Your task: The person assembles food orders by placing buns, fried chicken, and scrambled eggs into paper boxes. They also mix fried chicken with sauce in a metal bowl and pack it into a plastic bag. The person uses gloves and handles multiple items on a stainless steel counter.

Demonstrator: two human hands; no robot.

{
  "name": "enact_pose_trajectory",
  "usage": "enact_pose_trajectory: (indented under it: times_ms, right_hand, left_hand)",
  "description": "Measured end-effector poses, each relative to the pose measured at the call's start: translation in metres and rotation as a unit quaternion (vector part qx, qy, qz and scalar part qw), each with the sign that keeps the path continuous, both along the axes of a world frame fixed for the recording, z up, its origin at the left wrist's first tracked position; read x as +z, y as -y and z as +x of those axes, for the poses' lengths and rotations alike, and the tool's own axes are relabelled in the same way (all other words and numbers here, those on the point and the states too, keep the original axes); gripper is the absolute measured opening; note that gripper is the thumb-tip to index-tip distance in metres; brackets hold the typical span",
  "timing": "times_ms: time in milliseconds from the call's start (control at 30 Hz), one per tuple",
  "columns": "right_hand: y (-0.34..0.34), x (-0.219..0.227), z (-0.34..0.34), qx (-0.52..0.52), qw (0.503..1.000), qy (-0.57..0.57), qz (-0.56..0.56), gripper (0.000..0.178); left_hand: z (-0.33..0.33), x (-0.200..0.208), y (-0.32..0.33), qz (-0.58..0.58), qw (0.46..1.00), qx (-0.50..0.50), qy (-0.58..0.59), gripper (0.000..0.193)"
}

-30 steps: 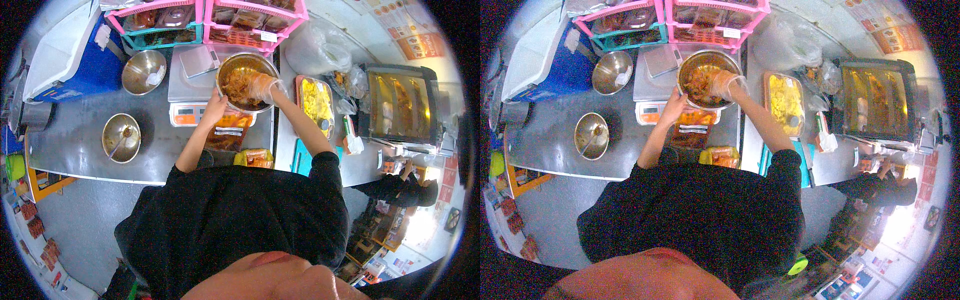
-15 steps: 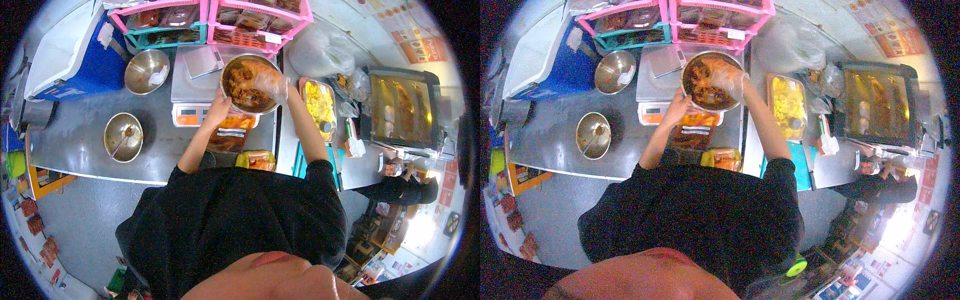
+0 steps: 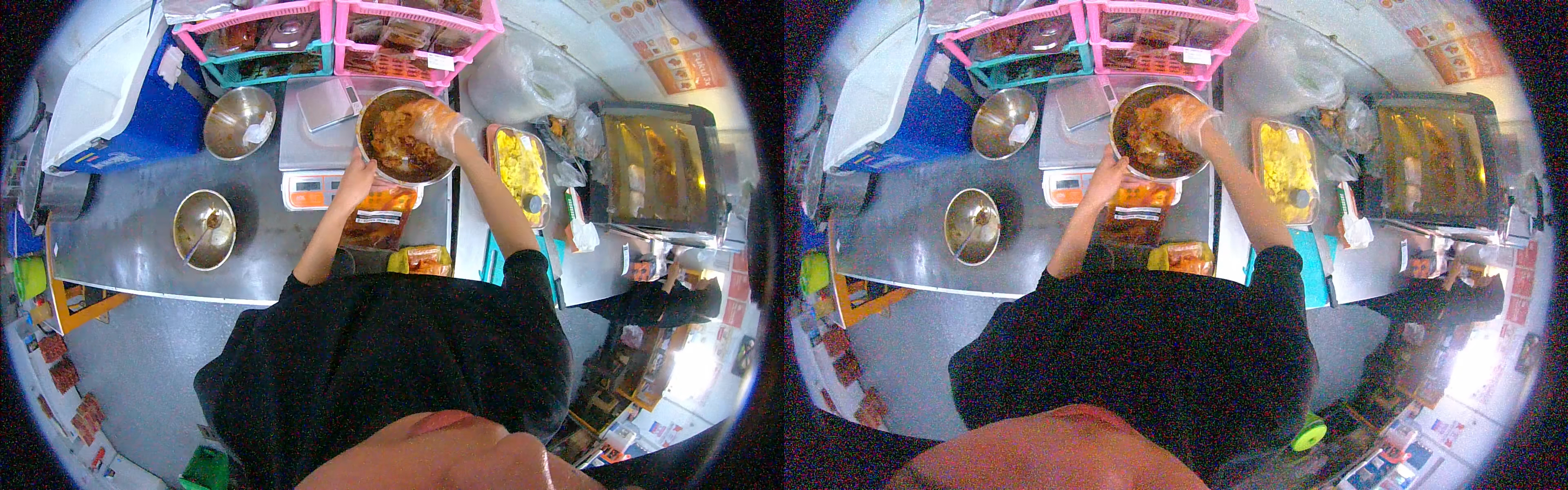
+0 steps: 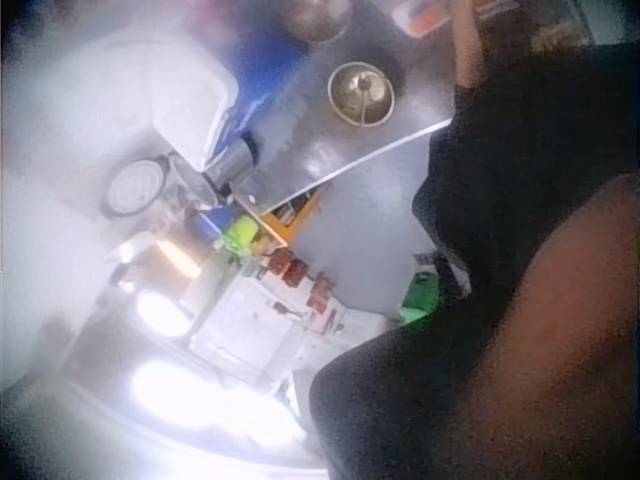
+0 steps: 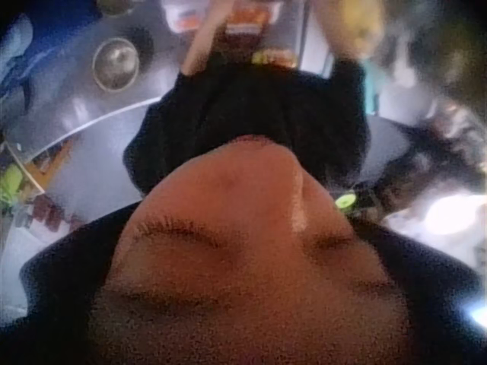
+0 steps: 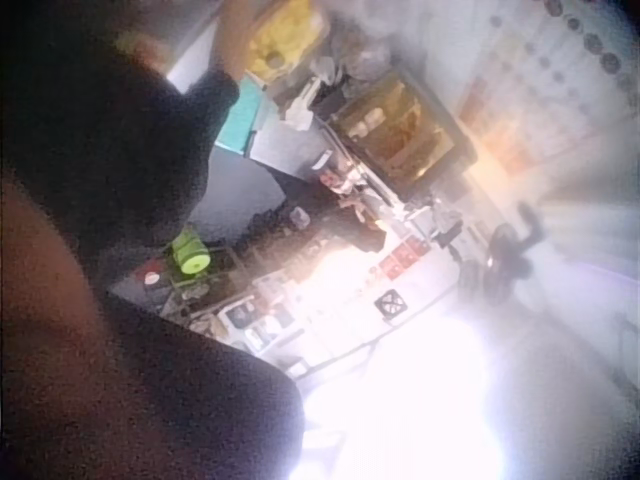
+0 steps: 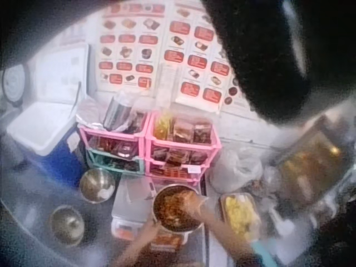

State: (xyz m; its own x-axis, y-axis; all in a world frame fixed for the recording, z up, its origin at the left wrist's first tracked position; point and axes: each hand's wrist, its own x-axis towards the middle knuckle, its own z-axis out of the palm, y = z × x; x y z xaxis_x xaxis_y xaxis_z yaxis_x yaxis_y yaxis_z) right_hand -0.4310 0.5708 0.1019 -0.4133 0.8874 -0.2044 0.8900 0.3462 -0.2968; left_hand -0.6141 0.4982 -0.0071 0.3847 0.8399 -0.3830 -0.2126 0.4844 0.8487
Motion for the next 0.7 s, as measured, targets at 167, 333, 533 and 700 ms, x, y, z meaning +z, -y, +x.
enact_pose_trajectory:
  times_ms: [167,333,533,700]
  right_hand:
    - [0.003,0.002,0.009,-0.007,1.0,-0.024,-0.002,0.037]
    - [0.016,-0.058,0.008,-0.047,0.972,0.221,0.06,0.041]
    - [0.021,-0.095,0.019,-0.047,0.99,0.13,-0.022,0.04]
    - [0.022,-0.066,0.019,-0.186,0.915,-0.31,-0.177,0.038]
  left_hand:
    - [-0.004,-0.005,-0.006,0.022,1.0,-0.002,0.0,0.044]
    - [0.0,-0.007,-0.005,0.015,0.999,0.003,0.05,0.049]
    - [0.003,-0.032,-0.008,0.018,0.996,0.021,0.089,0.048]
    - [-0.001,-0.033,-0.008,0.059,0.998,0.013,-0.034,0.046]
